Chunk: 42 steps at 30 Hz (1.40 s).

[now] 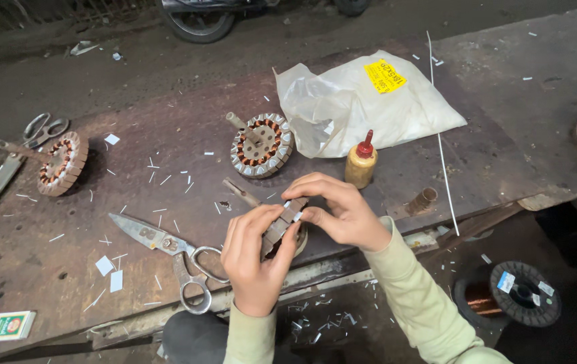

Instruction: The person repeatedly cuts small white rectangular pieces from a plastic strip using scissors and inserts them into slots on a circular copper-wound stator assembly. The person handles the stator, scissors, and plastic pieces throughout the clip.

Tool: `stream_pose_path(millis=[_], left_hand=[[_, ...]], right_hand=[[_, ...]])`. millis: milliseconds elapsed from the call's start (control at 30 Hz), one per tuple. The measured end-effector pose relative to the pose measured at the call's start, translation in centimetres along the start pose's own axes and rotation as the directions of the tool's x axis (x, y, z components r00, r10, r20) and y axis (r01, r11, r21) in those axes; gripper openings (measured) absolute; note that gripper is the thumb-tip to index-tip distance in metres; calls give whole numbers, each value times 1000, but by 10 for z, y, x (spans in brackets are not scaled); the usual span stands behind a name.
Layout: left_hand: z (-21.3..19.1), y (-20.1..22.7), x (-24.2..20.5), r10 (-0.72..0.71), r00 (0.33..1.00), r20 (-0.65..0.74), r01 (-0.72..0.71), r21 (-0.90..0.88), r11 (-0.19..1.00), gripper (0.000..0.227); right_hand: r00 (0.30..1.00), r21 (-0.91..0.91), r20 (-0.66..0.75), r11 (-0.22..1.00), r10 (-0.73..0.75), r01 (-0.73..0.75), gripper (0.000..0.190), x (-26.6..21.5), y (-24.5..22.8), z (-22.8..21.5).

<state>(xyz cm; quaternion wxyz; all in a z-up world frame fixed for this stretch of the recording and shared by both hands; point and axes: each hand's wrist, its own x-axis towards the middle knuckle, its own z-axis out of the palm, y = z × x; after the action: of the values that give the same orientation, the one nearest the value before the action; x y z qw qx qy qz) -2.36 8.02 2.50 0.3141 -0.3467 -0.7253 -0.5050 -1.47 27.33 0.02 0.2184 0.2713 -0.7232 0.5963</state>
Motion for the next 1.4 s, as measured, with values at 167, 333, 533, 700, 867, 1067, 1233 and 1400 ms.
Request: stream_pose_path(millis=[167, 333, 533, 700, 867, 1067, 1233, 1400], left_hand=[[5, 1, -1, 29, 999, -42, -28, 27, 999, 35], [8, -4, -6, 48, 997, -54, -46, 45, 998, 36], [10, -9, -11, 84, 996, -40, -82, 60, 995, 39], [10, -8, -13, 94, 995, -16, -93, 57, 994, 41], [5, -5, -9, 29, 999, 38, -30, 14, 999, 40], [-1, -8, -9, -13, 987, 159, 26, -82, 996, 41], [5, -12, -13, -55, 997, 57, 61, -116, 991, 40], [2, -9, -8, -181, 976, 120, 203, -210, 956, 45]], right_hand=[[996, -2, -60, 998, -68, 68, 24, 0, 4, 5], [994, 42, -87, 997, -67, 71, 19, -3, 4, 10], [991, -15, -83, 995, -103, 102, 22, -5, 2, 11], [990, -36, -73, 992, -124, 122, 18, -7, 0, 12], [989, -37, -88, 993, -119, 116, 17, -9, 1, 17], [990, 21, -94, 994, -108, 110, 18, -18, 5, 16], [983, 22, -163, 995, -89, 94, 20, -20, 16, 30], [984, 79, -166, 994, -67, 81, 21, -21, 22, 32]])
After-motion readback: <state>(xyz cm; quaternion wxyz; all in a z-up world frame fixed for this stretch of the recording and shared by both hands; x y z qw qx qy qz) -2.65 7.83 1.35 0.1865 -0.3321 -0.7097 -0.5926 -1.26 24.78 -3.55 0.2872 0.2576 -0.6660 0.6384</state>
